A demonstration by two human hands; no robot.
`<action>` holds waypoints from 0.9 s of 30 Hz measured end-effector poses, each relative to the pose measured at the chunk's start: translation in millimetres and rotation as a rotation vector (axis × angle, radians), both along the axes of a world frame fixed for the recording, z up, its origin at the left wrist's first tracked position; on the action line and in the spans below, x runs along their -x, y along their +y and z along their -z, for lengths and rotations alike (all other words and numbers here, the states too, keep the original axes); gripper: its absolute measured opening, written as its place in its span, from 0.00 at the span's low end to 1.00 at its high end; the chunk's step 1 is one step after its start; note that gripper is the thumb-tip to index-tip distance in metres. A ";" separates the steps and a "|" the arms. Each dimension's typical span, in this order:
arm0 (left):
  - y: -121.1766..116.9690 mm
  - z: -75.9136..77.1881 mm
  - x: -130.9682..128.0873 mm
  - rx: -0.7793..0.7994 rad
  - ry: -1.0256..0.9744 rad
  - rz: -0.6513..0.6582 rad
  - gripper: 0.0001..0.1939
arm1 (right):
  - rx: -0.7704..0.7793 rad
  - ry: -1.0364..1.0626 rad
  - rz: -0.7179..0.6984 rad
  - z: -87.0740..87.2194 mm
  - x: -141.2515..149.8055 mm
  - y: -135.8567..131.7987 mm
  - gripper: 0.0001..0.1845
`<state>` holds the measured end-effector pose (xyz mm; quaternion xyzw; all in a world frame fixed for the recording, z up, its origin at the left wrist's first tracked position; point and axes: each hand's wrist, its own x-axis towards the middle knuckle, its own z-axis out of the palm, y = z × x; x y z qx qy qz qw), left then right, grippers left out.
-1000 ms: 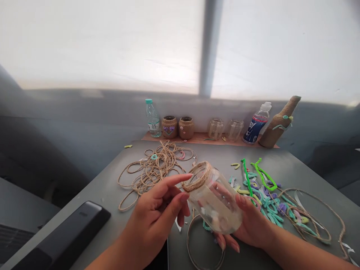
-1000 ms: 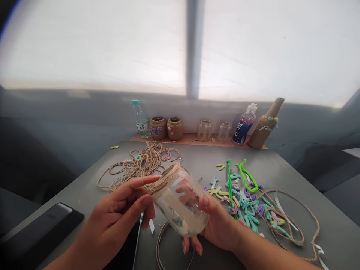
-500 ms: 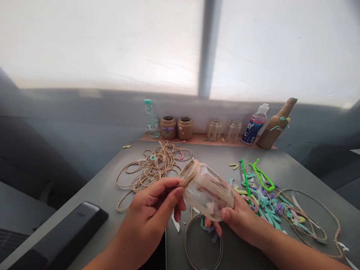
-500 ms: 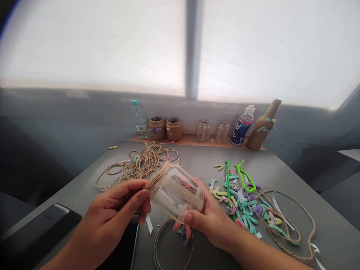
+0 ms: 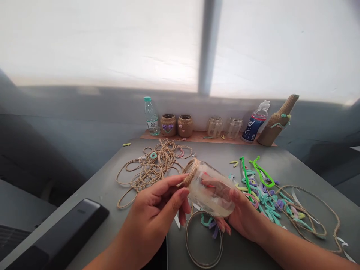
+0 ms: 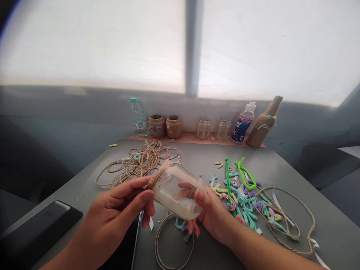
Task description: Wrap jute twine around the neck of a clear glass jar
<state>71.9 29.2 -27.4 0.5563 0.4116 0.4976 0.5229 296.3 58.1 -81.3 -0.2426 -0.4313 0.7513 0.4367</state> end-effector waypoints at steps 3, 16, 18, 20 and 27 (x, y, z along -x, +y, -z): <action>-1.8 -2.3 0.1 0.006 0.013 -0.009 0.12 | 0.002 -0.010 -0.003 -1.0 0.7 0.4 0.34; 6.7 -2.3 5.8 0.110 0.044 0.084 0.10 | 0.090 0.049 0.018 0.6 -1.0 1.8 0.35; 5.8 -2.4 5.9 0.106 0.031 0.076 0.10 | 0.096 0.053 -0.015 1.7 -1.1 3.0 0.37; 4.9 -2.2 5.6 0.095 0.020 0.059 0.09 | 0.102 0.043 -0.068 1.8 -1.1 4.2 0.40; 4.4 -1.1 3.0 0.027 -0.005 0.034 0.08 | 0.143 0.019 -0.123 -2.1 -1.3 6.5 0.43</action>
